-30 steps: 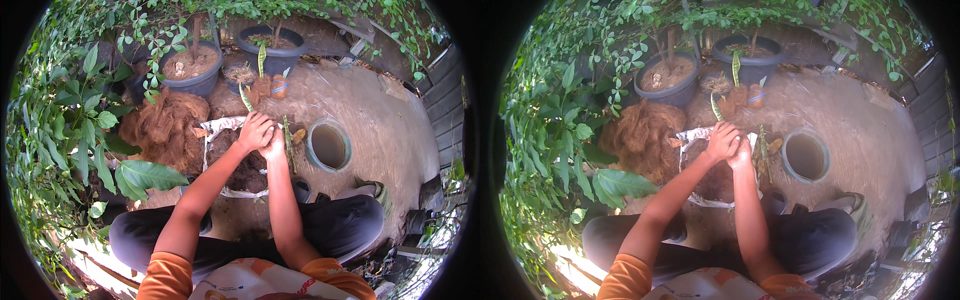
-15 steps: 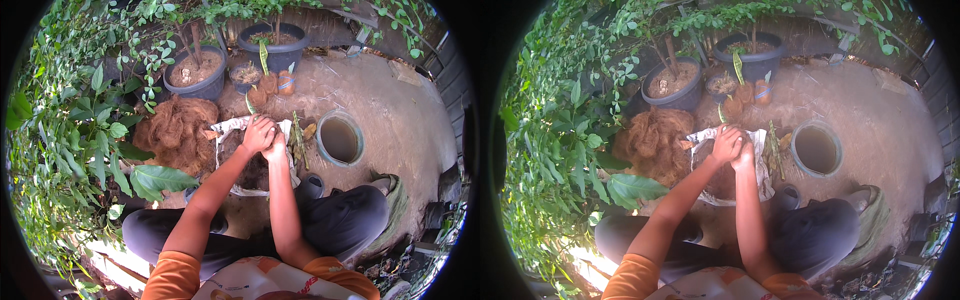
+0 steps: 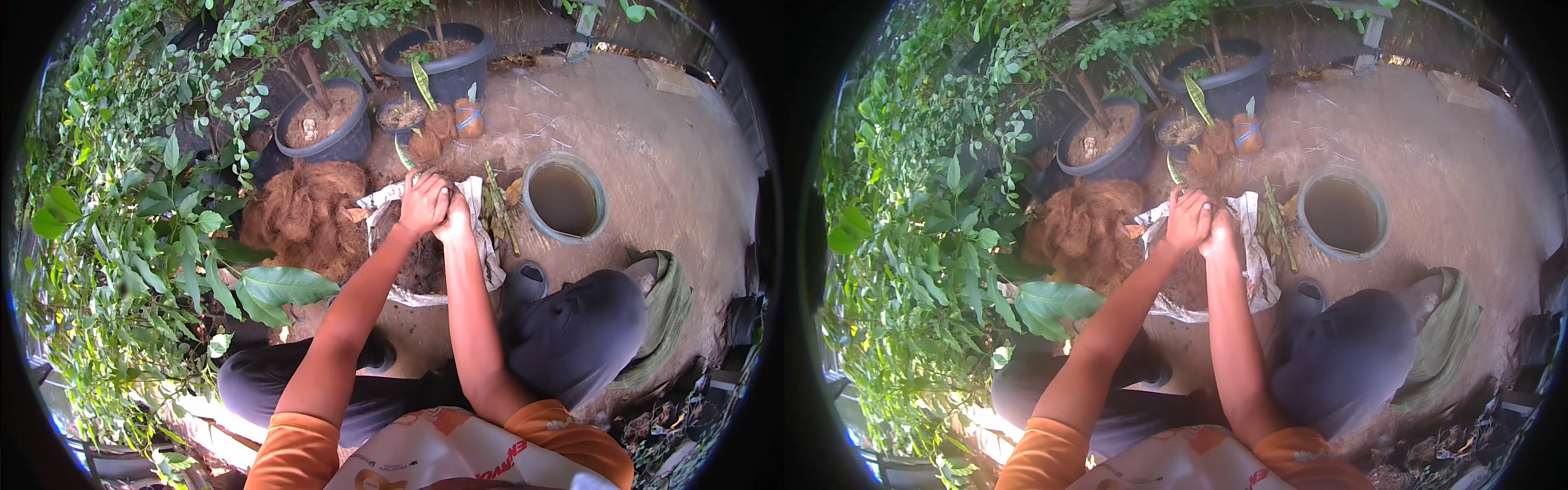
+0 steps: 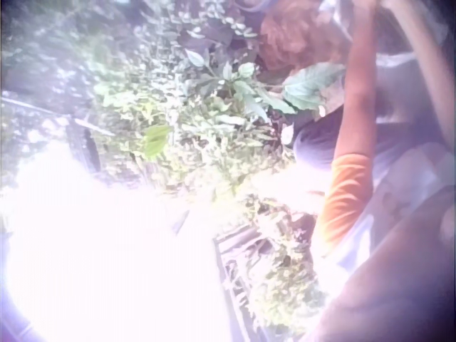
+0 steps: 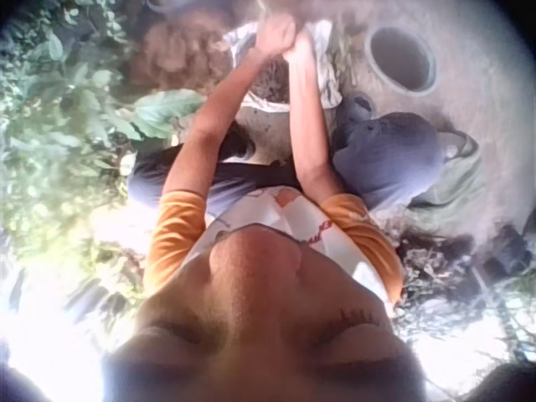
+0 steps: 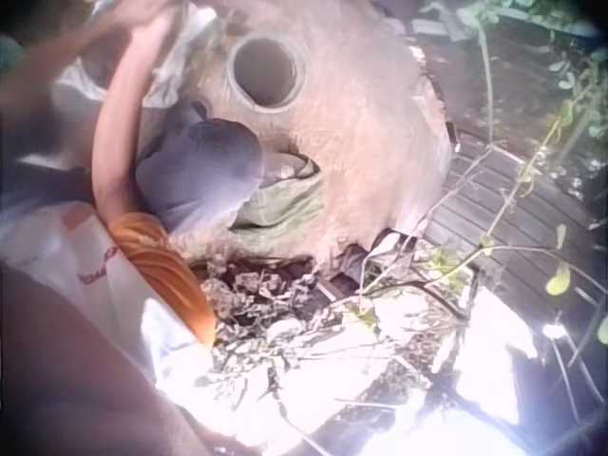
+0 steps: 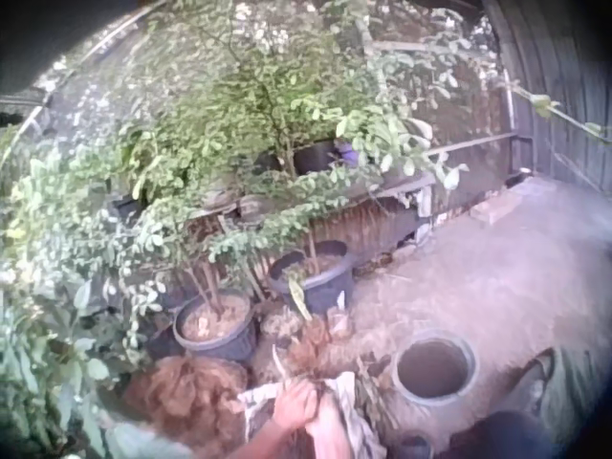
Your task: The person sits on the ground and repeatedly wraps plant cuttings with soil and fibrous material by hand. They form compact soil balls around the cuttings and place them into a white bag.
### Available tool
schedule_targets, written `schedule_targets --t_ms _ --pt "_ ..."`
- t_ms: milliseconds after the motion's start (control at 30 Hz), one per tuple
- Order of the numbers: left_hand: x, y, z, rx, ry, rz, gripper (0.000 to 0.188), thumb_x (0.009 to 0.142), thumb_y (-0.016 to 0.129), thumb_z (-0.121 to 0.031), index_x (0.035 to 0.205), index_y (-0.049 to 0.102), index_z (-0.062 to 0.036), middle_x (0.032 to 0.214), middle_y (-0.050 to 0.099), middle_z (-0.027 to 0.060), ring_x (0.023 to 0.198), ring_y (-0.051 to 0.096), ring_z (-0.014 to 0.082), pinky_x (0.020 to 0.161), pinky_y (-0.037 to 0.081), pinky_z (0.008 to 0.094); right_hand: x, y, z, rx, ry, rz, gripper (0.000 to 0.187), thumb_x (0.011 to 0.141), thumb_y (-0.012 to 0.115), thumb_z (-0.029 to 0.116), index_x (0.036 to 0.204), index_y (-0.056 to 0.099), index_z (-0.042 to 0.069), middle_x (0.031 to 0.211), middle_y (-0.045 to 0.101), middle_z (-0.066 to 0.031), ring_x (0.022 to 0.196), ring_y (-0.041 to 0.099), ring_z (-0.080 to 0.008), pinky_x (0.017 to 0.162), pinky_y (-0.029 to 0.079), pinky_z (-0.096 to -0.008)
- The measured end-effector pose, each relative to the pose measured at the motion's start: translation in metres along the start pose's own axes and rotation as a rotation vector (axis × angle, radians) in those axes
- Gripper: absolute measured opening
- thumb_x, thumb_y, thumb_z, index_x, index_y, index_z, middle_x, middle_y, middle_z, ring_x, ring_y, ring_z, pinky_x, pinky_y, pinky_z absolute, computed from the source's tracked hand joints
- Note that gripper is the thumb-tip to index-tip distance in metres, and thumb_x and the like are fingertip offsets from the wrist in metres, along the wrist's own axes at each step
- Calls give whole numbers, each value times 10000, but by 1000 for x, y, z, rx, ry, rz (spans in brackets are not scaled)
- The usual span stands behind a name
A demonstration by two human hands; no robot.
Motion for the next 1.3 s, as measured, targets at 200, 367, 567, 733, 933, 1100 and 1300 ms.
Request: schedule_targets --t_ms 200,367,567,733,933,1100,1300 --pt "11 -21 5 67 -21 47 156 880 455 -157 891 591 -81 909 603 107 980 576 300 993 315 509 -7 46 0 46 43 -25 277 998 375 248 1123 556 80 1101 625 -61 988 626 -173 843 541 -352" --pt "23 -35 0 68 -37 23 177 881 458 -160 935 613 -96 1013 637 83 1155 545 307 1035 258 524 -4 62 8 12 55 -73 316 1013 341 283 1164 543 92 1140 611 -59 1034 609 -169 884 526 -341" --pt "3 -27 7 59 57 -49 169 861 478 -162 928 628 -123 1052 656 32 1228 520 267 1040 237 526 -13 45 5 -51 21 -110 298 1025 341 255 1176 538 90 1155 600 -66 1060 596 -163 909 516 -335" --pt "-1 -6 13 -78 -60 184 261 935 467 -300 1076 604 -128 1203 617 67 1280 476 292 1070 202 579 -16 33 13 84 24 24 251 1014 396 237 1152 552 97 1132 614 -72 1041 613 -180 907 528 -364" --pt "40 -68 47 32 51 313 471 921 490 -424 1277 527 -118 1321 545 126 1316 430 304 1098 223 562 -18 59 33 210 78 -99 253 1015 430 262 1166 546 96 1114 614 -134 1024 618 -298 931 530 -458" --pt "51 -68 28 239 268 583 652 844 578 -563 1363 470 -182 1424 448 93 1345 394 282 1083 271 574 -20 61 39 189 45 -131 284 1006 450 269 1226 515 103 1191 574 -120 1042 608 -317 927 530 -471" --pt "47 -48 26 294 342 709 848 718 625 -699 1401 441 -232 1470 398 56 1362 373 265 1092 271 566 -31 80 36 126 121 -135 334 1016 413 303 1301 490 146 1306 529 -43 1162 570 -225 944 527 -443"
Point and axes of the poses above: each hand's wrist, its own x-axis towards the middle knuckle, its own y-axis out of the palm, z = x × y, the point moved 6 cm from there along x, towards the middle knuckle
